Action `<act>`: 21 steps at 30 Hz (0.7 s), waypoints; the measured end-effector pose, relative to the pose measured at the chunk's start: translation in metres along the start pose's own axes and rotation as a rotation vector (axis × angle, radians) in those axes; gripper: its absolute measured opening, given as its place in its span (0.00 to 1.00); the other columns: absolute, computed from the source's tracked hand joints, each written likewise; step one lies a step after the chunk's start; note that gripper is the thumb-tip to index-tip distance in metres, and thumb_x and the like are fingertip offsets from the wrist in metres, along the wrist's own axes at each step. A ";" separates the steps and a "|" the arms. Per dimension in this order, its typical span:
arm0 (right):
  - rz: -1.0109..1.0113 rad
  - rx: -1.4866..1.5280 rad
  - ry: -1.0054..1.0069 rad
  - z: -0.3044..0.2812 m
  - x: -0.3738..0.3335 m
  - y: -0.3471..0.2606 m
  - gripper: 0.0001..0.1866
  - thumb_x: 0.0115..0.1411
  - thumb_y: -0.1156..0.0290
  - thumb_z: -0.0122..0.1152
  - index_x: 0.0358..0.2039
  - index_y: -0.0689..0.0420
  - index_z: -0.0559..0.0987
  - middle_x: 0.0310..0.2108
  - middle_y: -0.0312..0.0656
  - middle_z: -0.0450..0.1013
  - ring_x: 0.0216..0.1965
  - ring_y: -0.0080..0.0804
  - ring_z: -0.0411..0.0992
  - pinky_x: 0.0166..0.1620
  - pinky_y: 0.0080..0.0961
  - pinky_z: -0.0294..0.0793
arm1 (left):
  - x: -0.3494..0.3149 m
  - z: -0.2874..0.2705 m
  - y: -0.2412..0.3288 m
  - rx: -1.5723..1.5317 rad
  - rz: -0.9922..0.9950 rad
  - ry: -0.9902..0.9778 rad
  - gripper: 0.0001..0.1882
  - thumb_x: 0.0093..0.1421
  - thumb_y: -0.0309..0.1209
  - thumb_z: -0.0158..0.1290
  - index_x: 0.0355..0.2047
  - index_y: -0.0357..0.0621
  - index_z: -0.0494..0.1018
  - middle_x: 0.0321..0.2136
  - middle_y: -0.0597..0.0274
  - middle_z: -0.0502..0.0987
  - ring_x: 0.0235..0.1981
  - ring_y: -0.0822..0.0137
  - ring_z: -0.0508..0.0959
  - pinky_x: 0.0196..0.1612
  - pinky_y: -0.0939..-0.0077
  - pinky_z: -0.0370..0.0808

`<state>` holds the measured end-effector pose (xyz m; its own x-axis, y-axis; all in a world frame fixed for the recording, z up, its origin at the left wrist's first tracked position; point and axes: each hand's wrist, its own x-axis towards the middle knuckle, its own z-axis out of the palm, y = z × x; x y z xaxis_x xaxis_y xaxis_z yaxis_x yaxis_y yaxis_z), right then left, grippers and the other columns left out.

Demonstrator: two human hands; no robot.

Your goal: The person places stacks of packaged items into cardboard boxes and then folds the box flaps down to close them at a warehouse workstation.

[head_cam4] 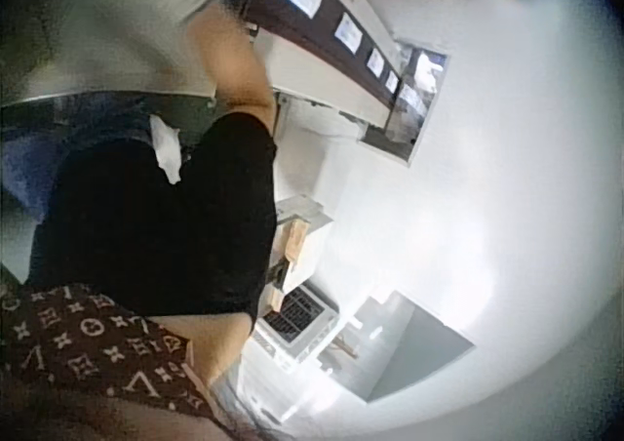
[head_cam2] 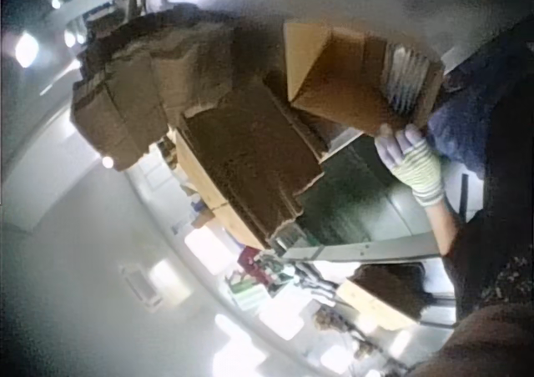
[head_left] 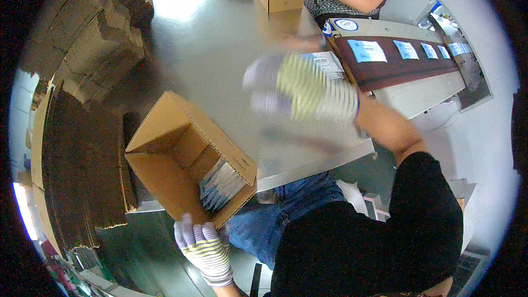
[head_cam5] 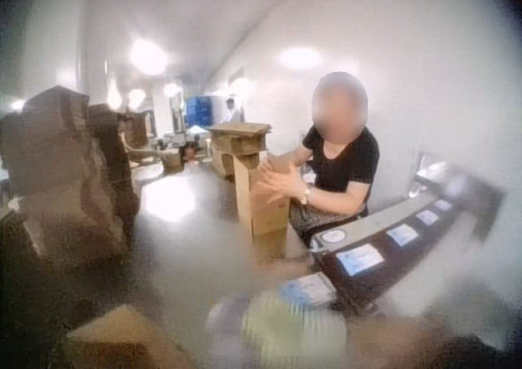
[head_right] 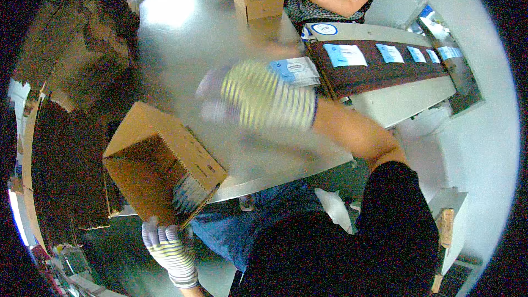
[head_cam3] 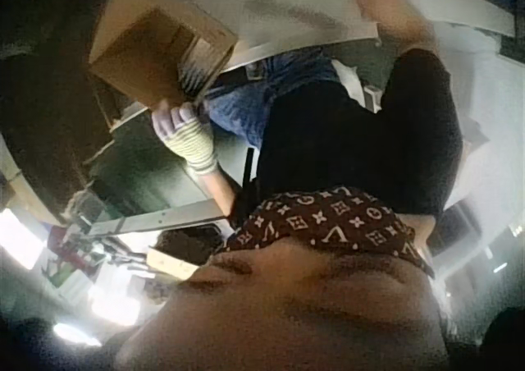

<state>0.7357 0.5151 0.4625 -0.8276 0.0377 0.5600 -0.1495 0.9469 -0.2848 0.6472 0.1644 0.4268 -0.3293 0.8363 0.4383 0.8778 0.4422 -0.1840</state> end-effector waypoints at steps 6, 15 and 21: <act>0.628 -0.554 -0.907 -0.061 -0.013 0.192 0.19 0.50 0.64 0.62 0.40 0.62 0.75 0.38 0.55 0.75 0.42 0.49 0.73 0.45 0.41 0.72 | -0.002 0.021 0.007 -0.144 0.083 0.119 0.18 0.55 0.45 0.54 0.28 0.46 0.63 0.25 0.57 0.64 0.37 0.56 0.70 0.55 0.43 0.63; 0.359 -0.418 -1.318 -0.011 -0.068 0.288 0.23 0.51 0.59 0.62 0.45 0.57 0.75 0.37 0.45 0.76 0.41 0.40 0.72 0.46 0.32 0.70 | -0.015 0.023 0.009 -0.125 0.047 0.125 0.18 0.56 0.46 0.52 0.27 0.45 0.64 0.26 0.57 0.65 0.38 0.57 0.70 0.55 0.44 0.63; 0.309 -0.668 -0.908 0.026 -0.071 0.145 0.27 0.39 0.53 0.71 0.32 0.62 0.76 0.30 0.48 0.74 0.31 0.48 0.74 0.33 0.37 0.74 | -0.011 0.016 0.013 -0.185 -0.001 0.119 0.16 0.51 0.43 0.58 0.26 0.47 0.65 0.24 0.60 0.65 0.38 0.57 0.70 0.53 0.47 0.64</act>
<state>0.7585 0.6412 0.3611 -0.9024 0.3090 -0.3005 0.2160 0.9275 0.3052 0.6566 0.1656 0.4058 -0.2962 0.7871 0.5411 0.9302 0.3663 -0.0237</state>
